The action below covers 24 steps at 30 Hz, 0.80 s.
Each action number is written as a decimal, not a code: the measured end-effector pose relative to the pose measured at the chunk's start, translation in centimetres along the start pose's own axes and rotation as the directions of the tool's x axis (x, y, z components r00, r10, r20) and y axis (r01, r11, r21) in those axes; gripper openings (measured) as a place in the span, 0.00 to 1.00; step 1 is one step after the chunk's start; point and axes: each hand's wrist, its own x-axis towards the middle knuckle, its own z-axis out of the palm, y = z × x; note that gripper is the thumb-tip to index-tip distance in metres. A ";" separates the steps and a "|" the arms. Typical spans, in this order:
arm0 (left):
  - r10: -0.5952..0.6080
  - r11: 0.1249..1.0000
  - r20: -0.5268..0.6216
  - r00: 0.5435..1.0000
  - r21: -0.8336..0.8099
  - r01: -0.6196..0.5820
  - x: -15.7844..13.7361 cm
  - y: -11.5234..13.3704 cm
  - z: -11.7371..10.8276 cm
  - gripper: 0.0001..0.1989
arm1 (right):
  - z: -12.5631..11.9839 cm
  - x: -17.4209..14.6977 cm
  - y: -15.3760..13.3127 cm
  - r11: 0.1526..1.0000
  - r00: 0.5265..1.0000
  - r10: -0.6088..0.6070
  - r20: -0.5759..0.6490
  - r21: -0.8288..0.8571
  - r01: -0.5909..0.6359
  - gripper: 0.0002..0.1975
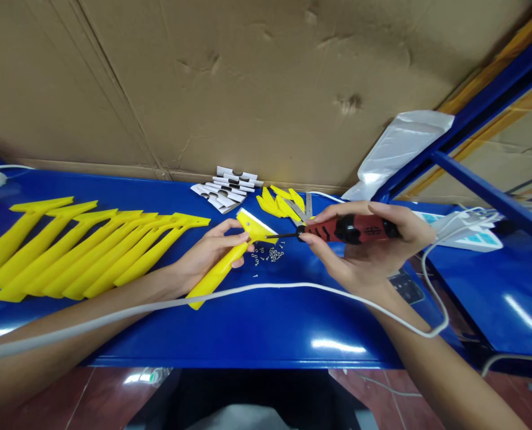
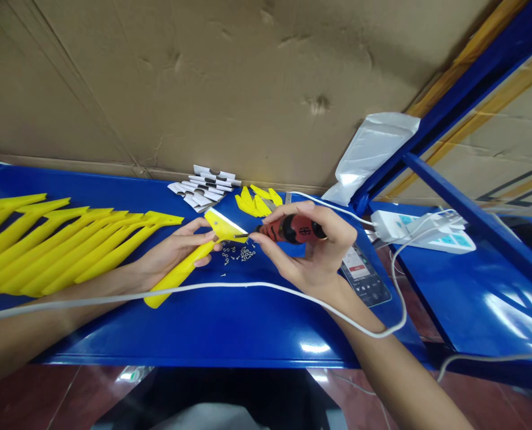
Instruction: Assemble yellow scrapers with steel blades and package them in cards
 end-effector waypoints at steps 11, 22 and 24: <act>-0.005 1.000 -0.039 0.999 -0.012 0.005 0.0 0.0 0.1 0.15 | 0.5 -0.4 -0.6 0.976 0.992 0.117 0.056 0.179 -0.125 0.50; -0.002 0.999 -0.012 1.000 0.040 0.003 0.0 0.0 -0.1 0.16 | 0.7 -0.3 -1.3 0.947 0.980 0.180 0.081 0.256 -0.195 0.47; -0.010 0.999 -0.001 1.000 0.039 0.010 0.0 0.0 -0.1 0.17 | 0.6 -0.3 -0.9 0.963 0.989 0.135 0.064 0.228 -0.146 0.48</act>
